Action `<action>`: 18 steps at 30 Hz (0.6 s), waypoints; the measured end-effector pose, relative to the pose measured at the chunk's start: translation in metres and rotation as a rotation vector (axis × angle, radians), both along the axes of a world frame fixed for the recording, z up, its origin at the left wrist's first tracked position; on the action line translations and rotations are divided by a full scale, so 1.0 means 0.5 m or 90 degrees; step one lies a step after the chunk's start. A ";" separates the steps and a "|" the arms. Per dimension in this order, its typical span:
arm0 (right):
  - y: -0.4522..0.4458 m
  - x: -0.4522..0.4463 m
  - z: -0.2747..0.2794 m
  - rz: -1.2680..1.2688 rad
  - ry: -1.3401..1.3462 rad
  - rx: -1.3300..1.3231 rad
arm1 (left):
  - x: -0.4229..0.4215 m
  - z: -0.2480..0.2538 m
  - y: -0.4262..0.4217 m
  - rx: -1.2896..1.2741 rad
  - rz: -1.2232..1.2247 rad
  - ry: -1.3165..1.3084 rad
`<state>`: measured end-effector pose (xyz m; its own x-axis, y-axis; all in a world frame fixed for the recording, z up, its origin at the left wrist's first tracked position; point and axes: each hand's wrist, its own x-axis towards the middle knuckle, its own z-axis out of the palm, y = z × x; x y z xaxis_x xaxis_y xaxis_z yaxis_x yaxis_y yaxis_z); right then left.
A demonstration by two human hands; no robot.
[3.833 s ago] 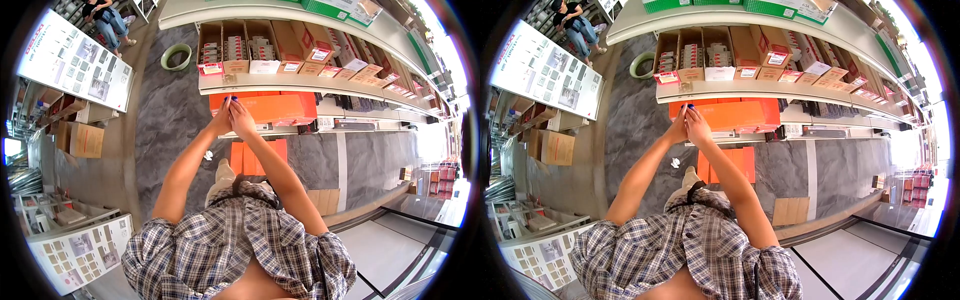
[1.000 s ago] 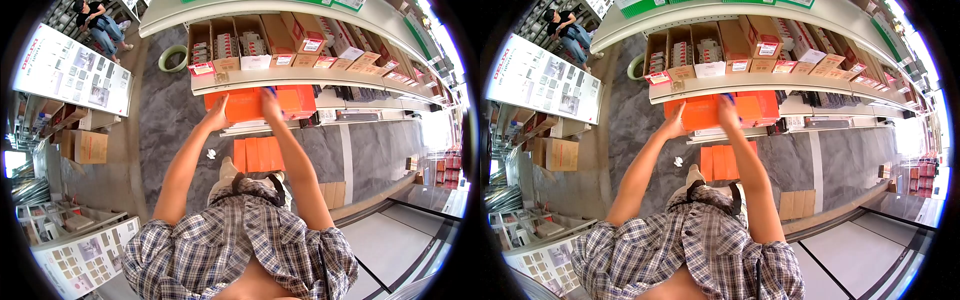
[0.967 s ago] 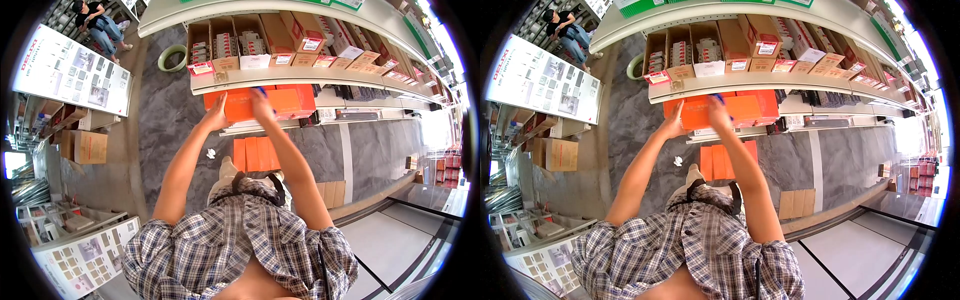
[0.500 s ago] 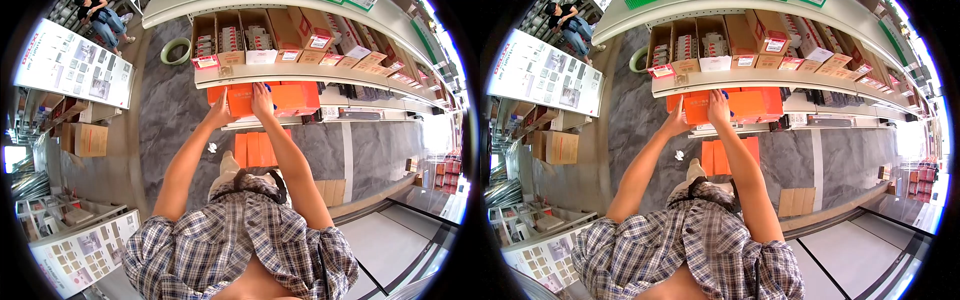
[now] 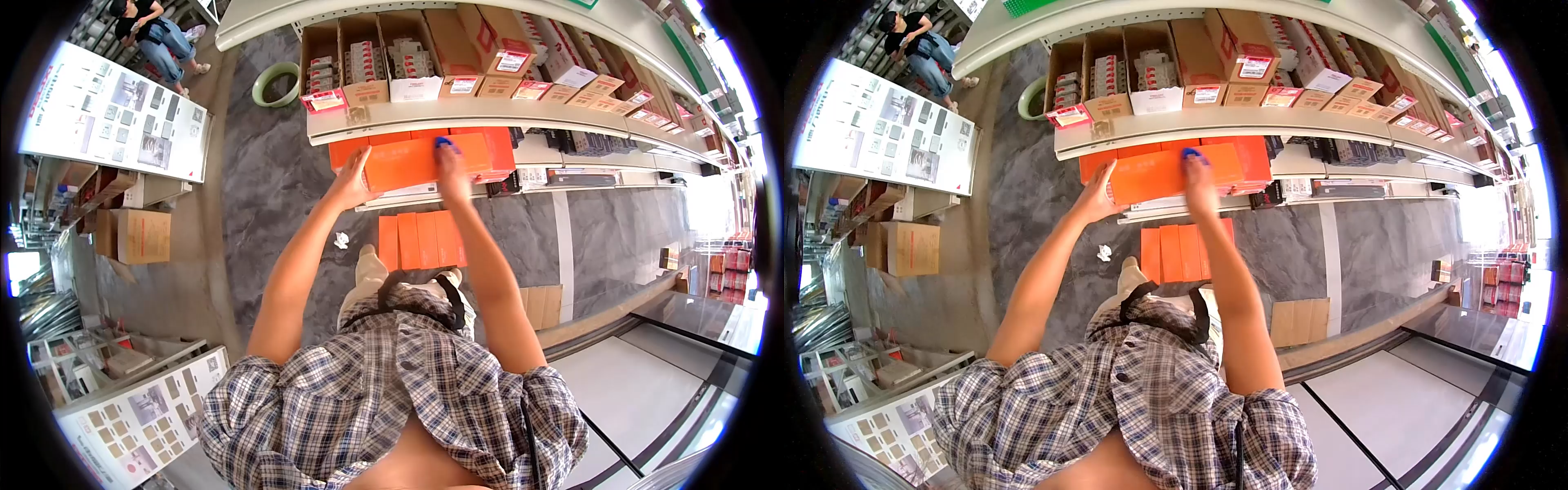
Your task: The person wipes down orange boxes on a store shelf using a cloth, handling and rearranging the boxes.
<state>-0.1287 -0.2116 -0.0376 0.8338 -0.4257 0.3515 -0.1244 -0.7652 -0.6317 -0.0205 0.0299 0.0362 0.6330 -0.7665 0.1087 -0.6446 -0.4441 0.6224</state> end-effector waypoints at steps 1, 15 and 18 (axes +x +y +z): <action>-0.083 -0.006 -0.092 -0.037 -0.032 -0.284 | 0.002 0.000 0.004 -0.002 -0.014 -0.002; -0.080 -0.195 -0.076 -0.370 0.320 0.287 | -0.006 0.015 -0.011 -0.018 -0.033 -0.090; -0.009 -0.163 -0.006 -0.263 0.240 0.514 | -0.051 0.064 -0.012 -0.087 -0.048 -0.151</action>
